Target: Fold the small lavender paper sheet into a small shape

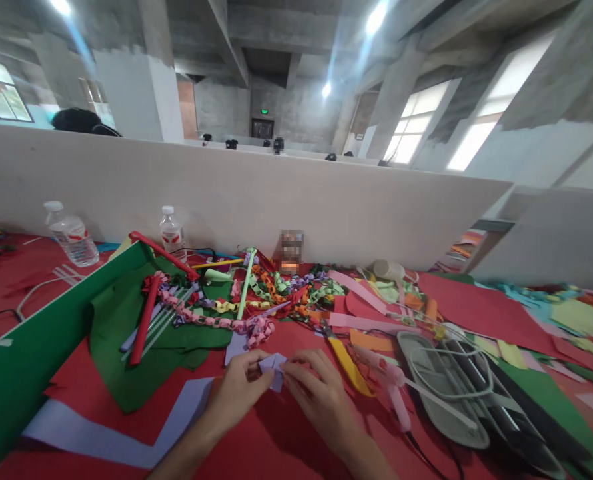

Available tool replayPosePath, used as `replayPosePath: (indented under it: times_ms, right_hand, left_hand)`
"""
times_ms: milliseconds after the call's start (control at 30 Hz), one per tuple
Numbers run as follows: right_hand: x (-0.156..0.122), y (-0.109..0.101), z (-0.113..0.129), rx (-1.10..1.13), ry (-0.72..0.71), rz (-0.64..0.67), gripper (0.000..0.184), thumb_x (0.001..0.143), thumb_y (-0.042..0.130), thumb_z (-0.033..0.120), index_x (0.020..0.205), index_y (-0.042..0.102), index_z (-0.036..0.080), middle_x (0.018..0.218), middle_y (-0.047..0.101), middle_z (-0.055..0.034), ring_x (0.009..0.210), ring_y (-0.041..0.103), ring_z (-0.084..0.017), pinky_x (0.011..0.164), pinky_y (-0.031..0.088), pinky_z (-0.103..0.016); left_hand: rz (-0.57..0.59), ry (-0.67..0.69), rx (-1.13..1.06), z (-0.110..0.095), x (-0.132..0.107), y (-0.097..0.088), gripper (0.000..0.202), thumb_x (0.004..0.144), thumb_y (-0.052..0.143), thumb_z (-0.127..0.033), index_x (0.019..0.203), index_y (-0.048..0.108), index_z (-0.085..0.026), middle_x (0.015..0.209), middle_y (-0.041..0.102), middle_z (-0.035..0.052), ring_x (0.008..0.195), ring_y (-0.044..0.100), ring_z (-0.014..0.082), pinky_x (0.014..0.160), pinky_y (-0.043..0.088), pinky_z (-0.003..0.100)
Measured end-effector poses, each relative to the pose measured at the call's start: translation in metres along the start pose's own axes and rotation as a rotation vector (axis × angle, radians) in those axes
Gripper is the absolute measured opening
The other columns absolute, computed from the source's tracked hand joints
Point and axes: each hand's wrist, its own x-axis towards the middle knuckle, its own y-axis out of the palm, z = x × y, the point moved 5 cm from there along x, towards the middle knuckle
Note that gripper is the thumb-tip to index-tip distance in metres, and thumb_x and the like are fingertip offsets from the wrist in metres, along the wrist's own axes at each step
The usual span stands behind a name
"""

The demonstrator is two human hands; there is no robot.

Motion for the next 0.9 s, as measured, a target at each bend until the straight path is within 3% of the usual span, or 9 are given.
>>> replayPosePath:
  times_ms: [133,333,467,600,733,900]
  right_hand:
    - [0.001,0.000,-0.001,0.025,0.027,0.000,0.019,0.095,0.057,0.013,0.103,0.068,0.026,0.103,0.064,-0.0074,0.096,0.062,-0.022,0.081,0.051,-0.034]
    - [0.006,0.004,-0.004,0.174,0.211,0.086,0.010,0.095,0.059,0.018,0.091,0.066,0.024,0.092,0.066,-0.0040,0.086,0.061,-0.020,0.077,0.049,-0.030]
    - [0.010,0.001,-0.001,0.247,0.294,0.103,0.014,0.096,0.059,0.025,0.084,0.066,0.022,0.083,0.065,-0.0037,0.078,0.059,-0.019,0.071,0.048,-0.029]
    - [0.009,0.004,-0.004,0.358,0.412,0.094,0.020,0.094,0.061,0.033,0.081,0.066,0.020,0.080,0.064,-0.0038,0.075,0.059,-0.019,0.068,0.048,-0.029]
    - [0.003,0.012,-0.016,0.528,0.565,0.055,0.025,0.090,0.066,0.042,0.096,0.068,0.018,0.086,0.069,-0.0054,0.078,0.064,-0.020,0.071,0.051,-0.029]
    - [-0.001,0.022,-0.021,0.718,0.640,0.136,0.032,0.090,0.065,0.047,0.092,0.071,0.016,0.085,0.072,-0.0064,0.077,0.066,-0.021,0.070,0.051,-0.030]
  left_hand:
    - [0.021,0.007,0.026,0.000,-0.001,0.003,0.025,0.082,0.068,-0.026,0.103,0.073,-0.015,0.098,0.077,0.0081,0.094,0.070,0.0240,0.083,0.052,0.029]
    - [0.021,-0.024,0.256,-0.011,-0.005,0.005,0.021,0.083,0.063,-0.030,0.089,0.076,-0.014,0.072,0.071,0.0024,0.066,0.060,0.0170,0.060,0.043,0.023]
    - [0.006,-0.032,0.318,-0.020,-0.007,0.006,0.022,0.083,0.063,-0.033,0.080,0.076,-0.015,0.061,0.062,-0.0010,0.059,0.052,0.0150,0.055,0.035,0.023]
    - [-0.007,-0.042,0.293,-0.018,-0.008,0.006,0.022,0.082,0.065,-0.034,0.076,0.076,-0.016,0.062,0.064,-0.0003,0.060,0.054,0.0163,0.055,0.036,0.023]
    - [0.004,-0.070,0.201,-0.008,-0.006,0.004,0.024,0.084,0.065,-0.035,0.084,0.077,-0.015,0.069,0.070,0.0026,0.064,0.060,0.0183,0.058,0.040,0.024]
    - [0.011,-0.079,0.067,0.005,-0.002,0.001,0.027,0.083,0.070,-0.039,0.081,0.076,-0.013,0.070,0.072,0.0033,0.065,0.063,0.0180,0.060,0.043,0.024]
